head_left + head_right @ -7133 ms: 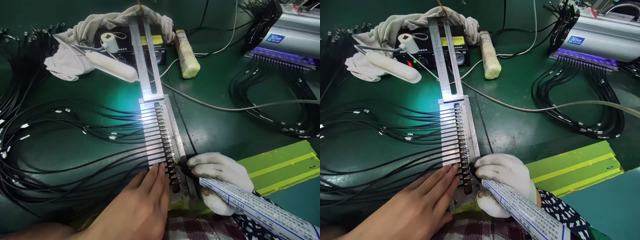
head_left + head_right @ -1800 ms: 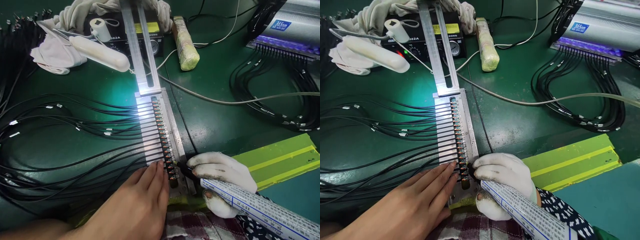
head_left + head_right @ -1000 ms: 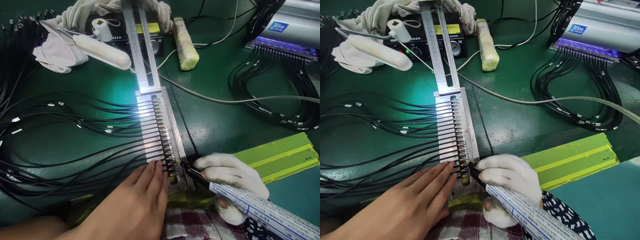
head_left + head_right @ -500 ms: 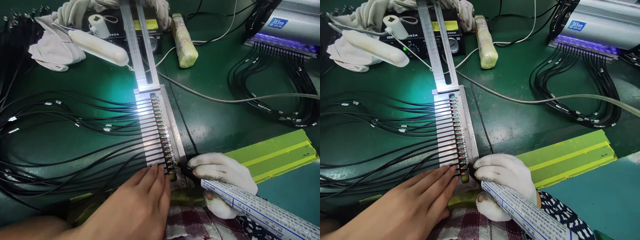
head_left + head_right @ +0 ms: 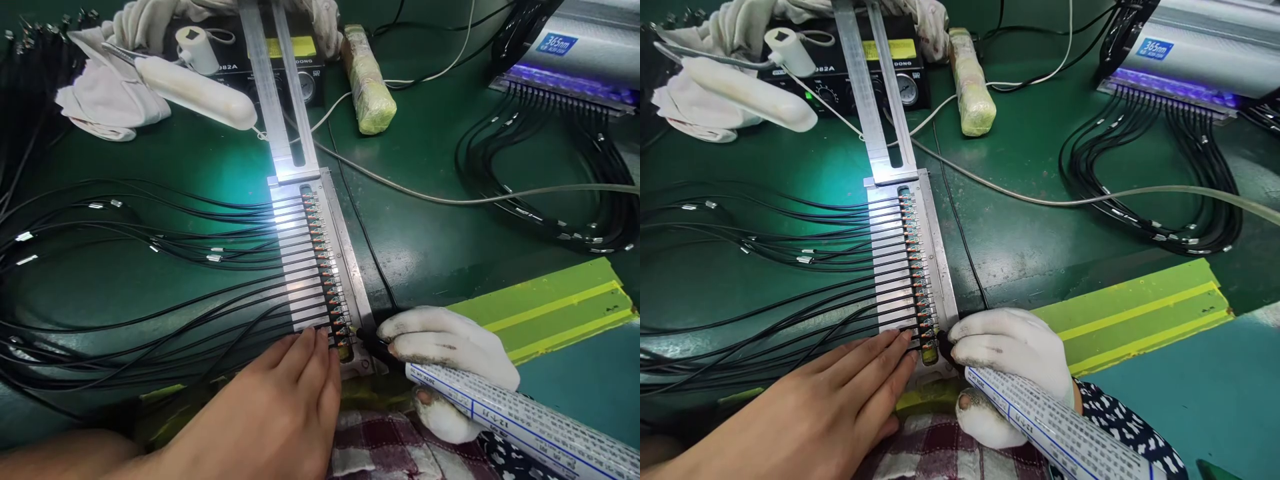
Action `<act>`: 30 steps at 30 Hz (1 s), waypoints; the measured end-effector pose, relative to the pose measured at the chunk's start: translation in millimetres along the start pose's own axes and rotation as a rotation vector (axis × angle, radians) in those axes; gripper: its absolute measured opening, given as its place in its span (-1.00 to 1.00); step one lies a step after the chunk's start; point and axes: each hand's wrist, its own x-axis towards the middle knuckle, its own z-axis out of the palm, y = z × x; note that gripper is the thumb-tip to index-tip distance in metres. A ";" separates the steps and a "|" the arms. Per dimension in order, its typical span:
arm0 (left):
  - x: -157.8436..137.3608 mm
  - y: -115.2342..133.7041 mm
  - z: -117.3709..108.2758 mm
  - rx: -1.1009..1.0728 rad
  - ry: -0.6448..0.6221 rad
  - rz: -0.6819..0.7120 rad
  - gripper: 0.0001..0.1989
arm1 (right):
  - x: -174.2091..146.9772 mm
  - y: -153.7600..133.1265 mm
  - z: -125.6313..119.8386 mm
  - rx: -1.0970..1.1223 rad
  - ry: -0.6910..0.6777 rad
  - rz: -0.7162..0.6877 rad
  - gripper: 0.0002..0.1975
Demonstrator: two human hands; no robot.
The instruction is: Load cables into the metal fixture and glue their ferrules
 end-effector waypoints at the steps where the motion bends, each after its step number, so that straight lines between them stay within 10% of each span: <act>1: 0.9 0.2 -1.0 -0.008 -0.018 0.000 -0.65 | 0.1 -0.3 0.1 -0.002 0.000 0.004 -0.75; 30: 4.6 -1.8 -14.2 -0.051 -0.113 -0.049 -0.66 | 8.4 -2.0 -1.9 -0.039 -0.033 0.008 -0.78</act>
